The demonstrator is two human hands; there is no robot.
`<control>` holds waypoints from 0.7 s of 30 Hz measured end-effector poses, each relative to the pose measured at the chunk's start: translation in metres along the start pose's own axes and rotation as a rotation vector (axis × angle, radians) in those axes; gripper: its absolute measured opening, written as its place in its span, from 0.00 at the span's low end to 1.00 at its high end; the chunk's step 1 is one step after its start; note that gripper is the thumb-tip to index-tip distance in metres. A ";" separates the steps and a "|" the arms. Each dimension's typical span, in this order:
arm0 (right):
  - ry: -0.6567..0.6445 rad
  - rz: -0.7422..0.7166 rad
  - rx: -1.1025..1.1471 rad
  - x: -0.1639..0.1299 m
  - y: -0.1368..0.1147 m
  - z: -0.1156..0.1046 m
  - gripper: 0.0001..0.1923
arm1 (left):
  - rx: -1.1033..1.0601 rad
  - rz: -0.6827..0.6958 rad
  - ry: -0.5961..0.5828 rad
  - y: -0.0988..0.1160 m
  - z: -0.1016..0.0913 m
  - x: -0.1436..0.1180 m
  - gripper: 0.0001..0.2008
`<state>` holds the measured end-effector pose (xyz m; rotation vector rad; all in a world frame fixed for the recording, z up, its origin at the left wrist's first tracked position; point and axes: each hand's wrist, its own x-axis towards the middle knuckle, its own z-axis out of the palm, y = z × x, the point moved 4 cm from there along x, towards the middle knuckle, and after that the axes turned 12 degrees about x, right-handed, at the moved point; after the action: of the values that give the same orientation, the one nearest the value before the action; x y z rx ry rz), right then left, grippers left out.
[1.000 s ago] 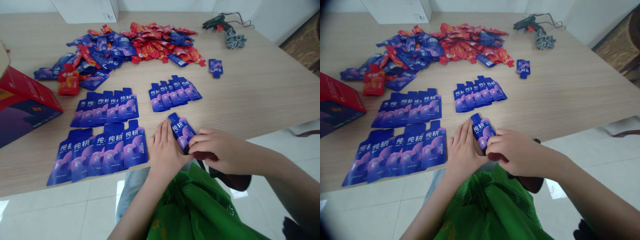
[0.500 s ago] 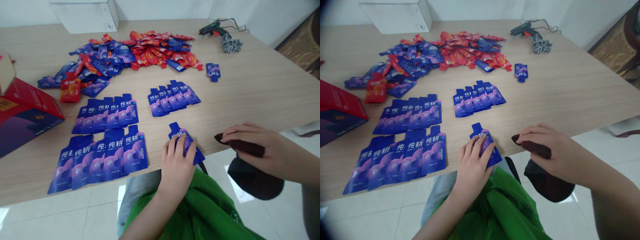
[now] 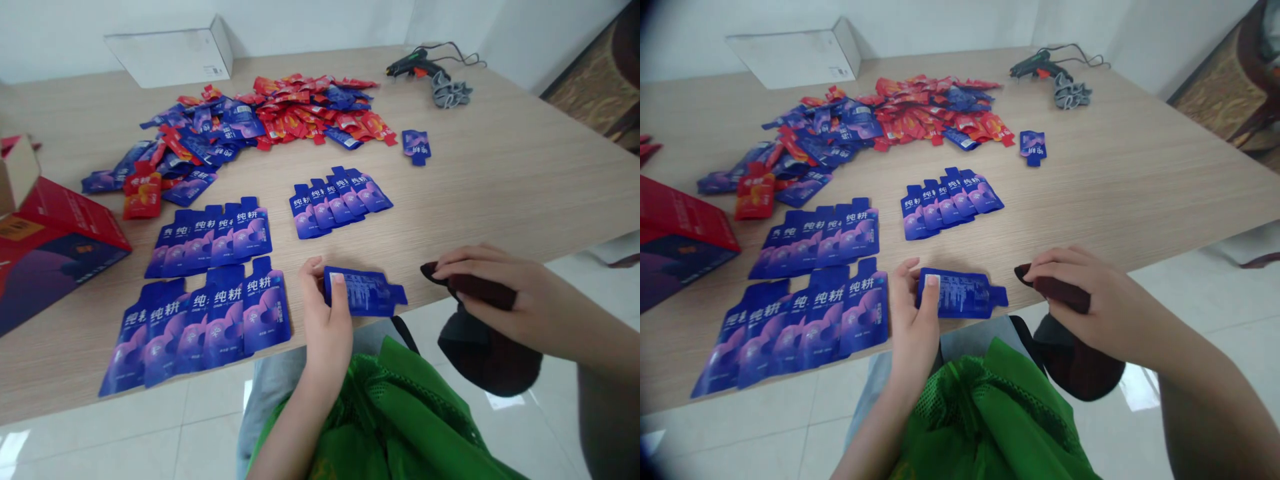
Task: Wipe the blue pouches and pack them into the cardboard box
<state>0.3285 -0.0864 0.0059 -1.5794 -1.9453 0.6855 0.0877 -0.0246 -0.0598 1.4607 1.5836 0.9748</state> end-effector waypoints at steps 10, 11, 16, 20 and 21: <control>0.012 -0.019 -0.024 0.018 -0.003 0.015 0.16 | 0.735 0.648 -0.124 0.006 0.020 -0.007 0.17; 0.022 -0.012 -0.030 0.019 -0.002 0.014 0.15 | 0.756 0.657 -0.148 0.005 0.020 -0.007 0.16; 0.094 0.037 -0.068 0.006 0.007 -0.007 0.12 | 0.773 0.724 -0.226 0.006 0.012 -0.019 0.15; 0.167 0.089 -0.140 -0.011 0.014 -0.033 0.11 | 0.867 0.672 -0.147 0.007 0.012 -0.024 0.21; 0.188 0.092 -0.163 -0.014 0.014 -0.038 0.11 | 0.911 0.641 -0.104 0.007 0.015 -0.022 0.22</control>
<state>0.3672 -0.0953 0.0225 -1.7728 -1.8385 0.4054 0.1054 -0.0453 -0.0585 2.7074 1.5747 0.4514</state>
